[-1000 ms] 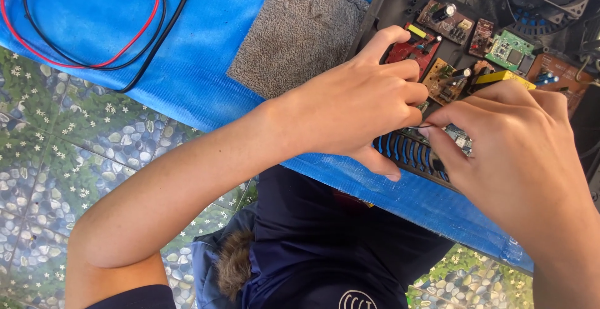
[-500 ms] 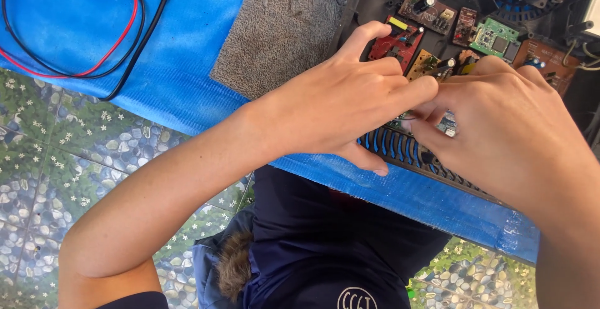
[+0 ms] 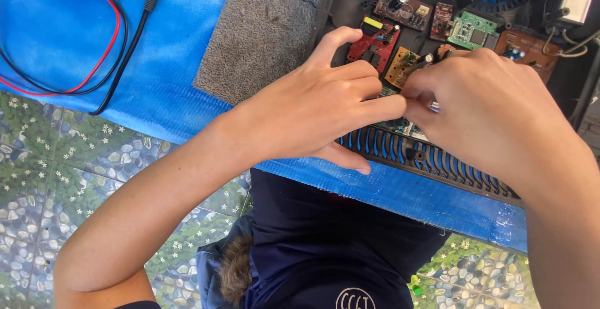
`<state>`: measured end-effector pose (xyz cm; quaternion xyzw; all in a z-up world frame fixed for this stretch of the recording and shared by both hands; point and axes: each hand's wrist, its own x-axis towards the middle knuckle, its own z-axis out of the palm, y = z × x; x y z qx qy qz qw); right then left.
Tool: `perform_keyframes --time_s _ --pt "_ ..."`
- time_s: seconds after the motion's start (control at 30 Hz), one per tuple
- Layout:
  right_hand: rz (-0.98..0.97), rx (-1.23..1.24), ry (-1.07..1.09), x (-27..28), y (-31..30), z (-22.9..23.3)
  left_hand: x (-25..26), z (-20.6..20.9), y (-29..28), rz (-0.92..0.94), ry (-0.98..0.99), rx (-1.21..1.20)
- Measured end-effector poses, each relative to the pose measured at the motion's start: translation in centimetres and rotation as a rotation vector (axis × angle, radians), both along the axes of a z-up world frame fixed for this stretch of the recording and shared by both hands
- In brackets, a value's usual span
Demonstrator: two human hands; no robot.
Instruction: Connecting a small circuit board component to the main assembly of an electronic device
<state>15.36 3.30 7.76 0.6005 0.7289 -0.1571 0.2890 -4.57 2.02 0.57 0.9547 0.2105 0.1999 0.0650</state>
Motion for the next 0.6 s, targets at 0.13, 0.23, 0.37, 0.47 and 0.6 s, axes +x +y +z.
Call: perform_keyframes --time_s 0.13,0.23,0.37,0.47,0.6 --pt "0.005 -0.056 -0.032 -0.6 0.6 0.1 -0.1 -0.4 0.2 -0.032 -0.015 -0.020" --pt "0.071 -0.058 -0.046 -0.4 0.9 -0.1 -0.1 -0.6 0.2 -0.032 -0.005 -0.017" --pt "0.168 -0.146 -0.033 -0.6 2.1 0.3 -0.1 -0.7 0.4 -0.044 0.009 0.002" --pt "0.252 -0.197 -0.046 -0.6 3.0 0.4 0.0 -0.7 0.5 -0.049 0.012 -0.010" --pt "0.329 -0.222 -0.107 -1.8 3.7 0.8 0.1 -0.6 0.6 -0.053 0.031 -0.026"
